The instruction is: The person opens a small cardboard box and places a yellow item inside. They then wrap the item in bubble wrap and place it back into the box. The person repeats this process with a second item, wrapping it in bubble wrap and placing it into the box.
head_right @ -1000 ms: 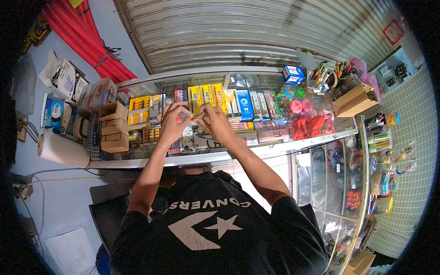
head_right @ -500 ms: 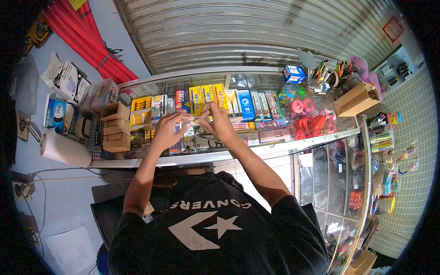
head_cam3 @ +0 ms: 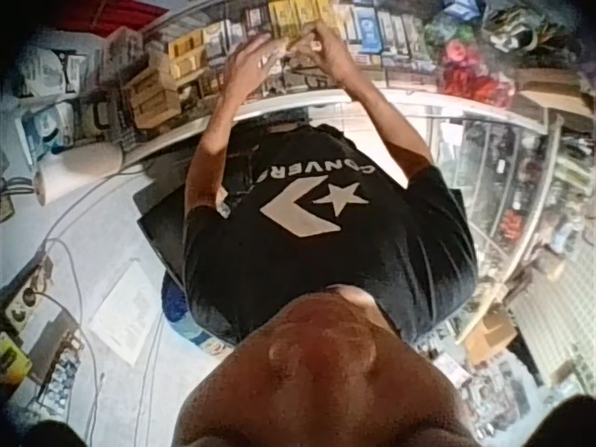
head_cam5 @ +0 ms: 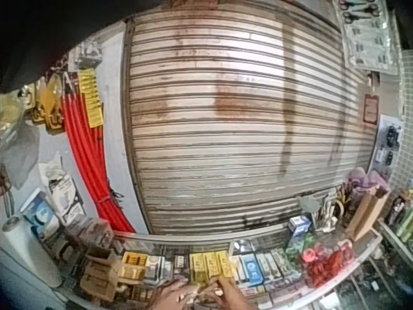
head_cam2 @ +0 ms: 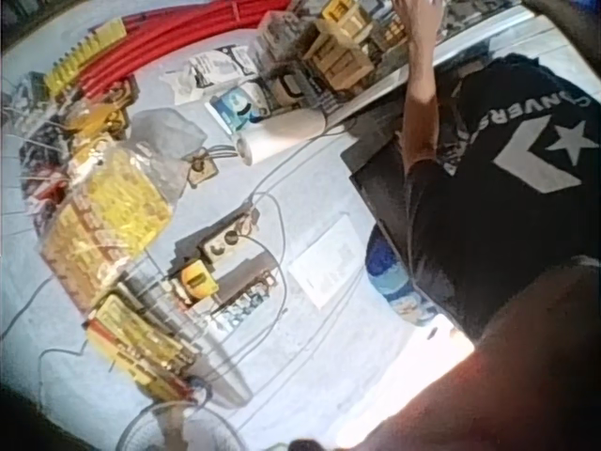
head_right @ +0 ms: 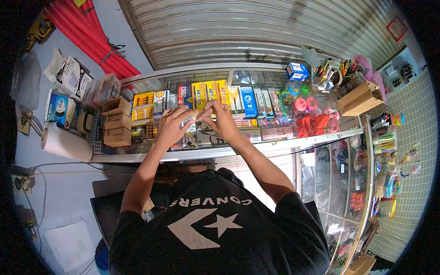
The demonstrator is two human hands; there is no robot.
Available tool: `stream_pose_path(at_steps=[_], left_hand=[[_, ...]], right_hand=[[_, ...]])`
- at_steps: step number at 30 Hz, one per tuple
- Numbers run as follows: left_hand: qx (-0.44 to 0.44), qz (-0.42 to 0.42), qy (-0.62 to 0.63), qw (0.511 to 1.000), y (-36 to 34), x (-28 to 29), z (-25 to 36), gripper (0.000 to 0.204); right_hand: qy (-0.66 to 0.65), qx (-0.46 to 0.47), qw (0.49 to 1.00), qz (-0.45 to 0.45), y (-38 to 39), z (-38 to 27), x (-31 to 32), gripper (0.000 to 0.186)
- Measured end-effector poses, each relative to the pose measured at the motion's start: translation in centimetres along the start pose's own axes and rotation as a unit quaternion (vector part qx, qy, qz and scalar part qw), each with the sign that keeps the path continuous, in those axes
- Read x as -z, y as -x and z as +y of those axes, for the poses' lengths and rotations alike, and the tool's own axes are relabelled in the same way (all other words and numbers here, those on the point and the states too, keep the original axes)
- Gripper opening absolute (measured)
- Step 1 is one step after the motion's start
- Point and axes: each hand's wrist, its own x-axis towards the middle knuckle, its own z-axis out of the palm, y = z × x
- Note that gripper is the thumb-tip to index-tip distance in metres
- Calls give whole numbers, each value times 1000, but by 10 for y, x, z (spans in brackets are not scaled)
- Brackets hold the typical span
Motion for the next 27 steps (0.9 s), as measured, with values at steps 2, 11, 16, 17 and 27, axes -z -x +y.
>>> stream_pose_path(at_steps=[2,11,16,17,27], left_hand=[[-4,-4,0,1000,0,1,1,37],[-35,7,16,999,-2,3,11,32],[-58,7,7,998,0,-1,6,36],[-61,10,11,998,0,-1,7,36],[65,14,18,998,8,0,66,24]], right_hand=[[49,11,999,1,2,-11,3,39],[110,20,994,-5,29,-38,10,47],[-89,-61,994,-4,28,-39,12,46],[-136,-66,989,7,27,-40,12,45],[-563,-256,784,53,31,-64,19,48]])
